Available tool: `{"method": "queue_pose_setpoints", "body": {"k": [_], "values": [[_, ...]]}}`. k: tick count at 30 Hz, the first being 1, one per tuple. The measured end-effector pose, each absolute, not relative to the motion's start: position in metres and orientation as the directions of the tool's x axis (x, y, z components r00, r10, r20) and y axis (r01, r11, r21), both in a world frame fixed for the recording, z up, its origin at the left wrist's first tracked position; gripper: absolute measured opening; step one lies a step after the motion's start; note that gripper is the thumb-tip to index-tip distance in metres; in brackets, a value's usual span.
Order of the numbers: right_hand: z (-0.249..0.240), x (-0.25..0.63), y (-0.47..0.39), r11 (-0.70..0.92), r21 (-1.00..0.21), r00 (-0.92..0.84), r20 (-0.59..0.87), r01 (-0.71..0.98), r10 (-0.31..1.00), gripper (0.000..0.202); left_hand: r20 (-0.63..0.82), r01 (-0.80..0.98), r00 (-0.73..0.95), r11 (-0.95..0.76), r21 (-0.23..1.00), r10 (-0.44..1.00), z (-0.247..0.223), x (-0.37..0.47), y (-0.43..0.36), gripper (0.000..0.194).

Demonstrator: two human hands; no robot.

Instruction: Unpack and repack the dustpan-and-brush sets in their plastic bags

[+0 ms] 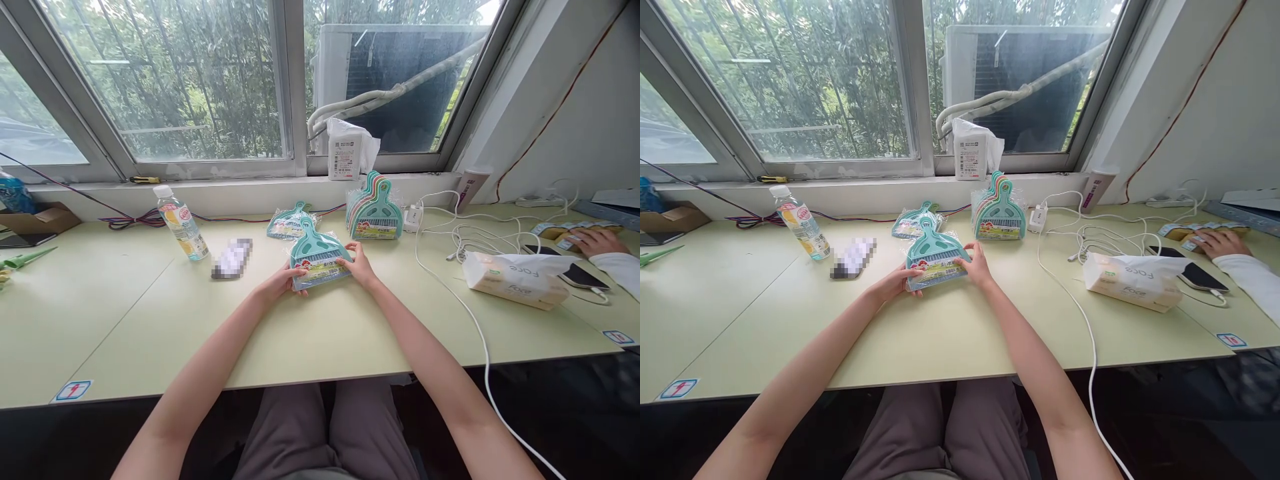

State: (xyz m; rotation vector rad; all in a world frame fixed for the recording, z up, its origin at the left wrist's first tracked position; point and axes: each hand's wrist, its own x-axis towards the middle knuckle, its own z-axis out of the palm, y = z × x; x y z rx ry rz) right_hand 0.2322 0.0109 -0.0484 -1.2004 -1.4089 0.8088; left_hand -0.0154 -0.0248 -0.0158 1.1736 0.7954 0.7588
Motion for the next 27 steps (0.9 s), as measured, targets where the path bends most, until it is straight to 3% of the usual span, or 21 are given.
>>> {"method": "queue_pose_setpoints", "body": {"k": [3,5,9,12,17,21,24,27], "values": [[-0.051,0.234,0.014,0.160,-0.979,0.059,0.168,0.122,0.984,0.074,-0.126,-0.114,0.499,0.209,0.971,0.857,-0.020,-0.014,-0.021,0.052],[-0.049,0.235,0.015,0.157,-0.982,0.084,0.166,0.104,0.983,0.071,-0.111,-0.132,0.515,0.206,0.970,0.850,-0.024,-0.015,-0.019,0.053],[-0.043,0.236,0.012,0.254,-0.957,0.208,0.279,0.140,0.937,0.055,-0.045,-0.084,0.544,0.108,0.991,0.838,-0.026,-0.015,-0.021,0.064],[-0.040,0.234,0.009,0.324,-0.926,0.238,0.364,0.192,0.901,0.055,-0.042,-0.026,0.432,0.059,0.998,0.901,-0.028,-0.012,-0.023,0.072],[-0.041,0.226,0.003,0.312,-0.943,0.181,0.329,0.119,0.927,0.061,-0.099,-0.074,0.242,0.120,0.990,0.965,-0.033,-0.013,-0.012,0.047],[-0.039,0.225,0.005,0.220,-0.976,-0.021,0.220,-0.003,0.975,0.082,-0.050,-0.029,0.157,0.055,0.998,0.986,-0.031,-0.017,-0.006,0.047],[-0.035,0.232,0.010,0.192,-0.977,-0.098,0.183,0.089,0.978,0.069,0.019,0.063,0.169,-0.030,0.998,0.985,-0.031,-0.011,-0.008,0.050],[-0.030,0.253,0.016,0.227,-0.958,-0.048,0.222,0.174,0.974,0.049,0.099,0.176,0.233,-0.142,0.974,0.967,-0.039,-0.003,-0.010,0.051]]}}
